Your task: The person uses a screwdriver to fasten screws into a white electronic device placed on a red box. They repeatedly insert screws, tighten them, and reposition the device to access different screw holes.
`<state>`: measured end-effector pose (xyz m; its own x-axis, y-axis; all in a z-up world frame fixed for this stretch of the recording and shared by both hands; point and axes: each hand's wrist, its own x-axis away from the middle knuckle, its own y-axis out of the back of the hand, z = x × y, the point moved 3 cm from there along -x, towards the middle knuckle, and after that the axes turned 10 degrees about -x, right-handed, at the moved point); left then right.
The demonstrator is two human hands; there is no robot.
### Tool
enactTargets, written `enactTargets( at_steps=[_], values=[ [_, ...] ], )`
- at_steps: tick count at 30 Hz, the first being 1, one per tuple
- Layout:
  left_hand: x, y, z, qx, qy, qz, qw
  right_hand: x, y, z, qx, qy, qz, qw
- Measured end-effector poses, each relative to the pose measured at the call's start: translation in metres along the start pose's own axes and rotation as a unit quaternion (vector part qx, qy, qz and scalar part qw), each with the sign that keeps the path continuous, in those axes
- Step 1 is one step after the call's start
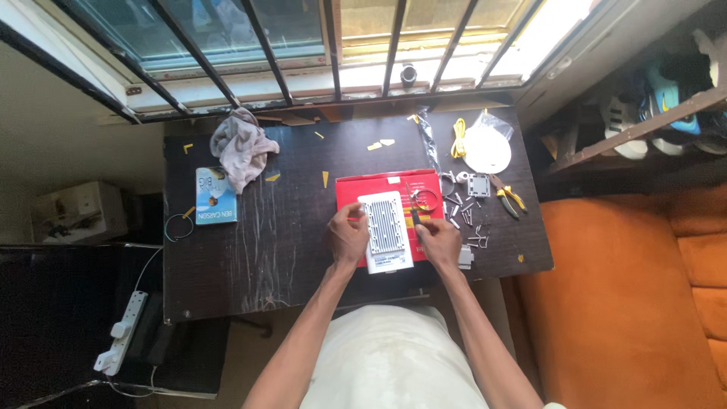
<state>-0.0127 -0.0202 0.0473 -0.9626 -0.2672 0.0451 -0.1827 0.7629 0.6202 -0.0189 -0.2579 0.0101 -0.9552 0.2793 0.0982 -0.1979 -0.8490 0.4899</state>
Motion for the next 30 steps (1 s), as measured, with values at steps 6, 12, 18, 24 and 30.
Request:
enactTargets(
  at_steps=[6,12,18,24,30],
  values=[
    [-0.009,-0.011,-0.004,0.196,0.042,0.078,0.977,0.009,0.005,0.006,-0.145,0.027,0.165,0.975],
    [-0.014,-0.015,0.028,0.288,0.038,0.078,0.954,0.007,-0.001,0.025,-0.260,-0.029,0.197,0.945],
    [-0.013,-0.029,0.048,0.192,0.090,0.189,0.959,-0.002,-0.021,0.048,-0.375,-0.063,0.140,0.914],
    [-0.024,-0.031,0.050,0.285,0.065,0.217,0.931,-0.016,-0.045,0.063,-0.376,-0.060,0.173,0.908],
    [-0.039,-0.019,0.049,0.108,0.097,0.042,0.988,-0.028,-0.048,0.047,-0.441,-0.083,0.112,0.887]
  ],
)
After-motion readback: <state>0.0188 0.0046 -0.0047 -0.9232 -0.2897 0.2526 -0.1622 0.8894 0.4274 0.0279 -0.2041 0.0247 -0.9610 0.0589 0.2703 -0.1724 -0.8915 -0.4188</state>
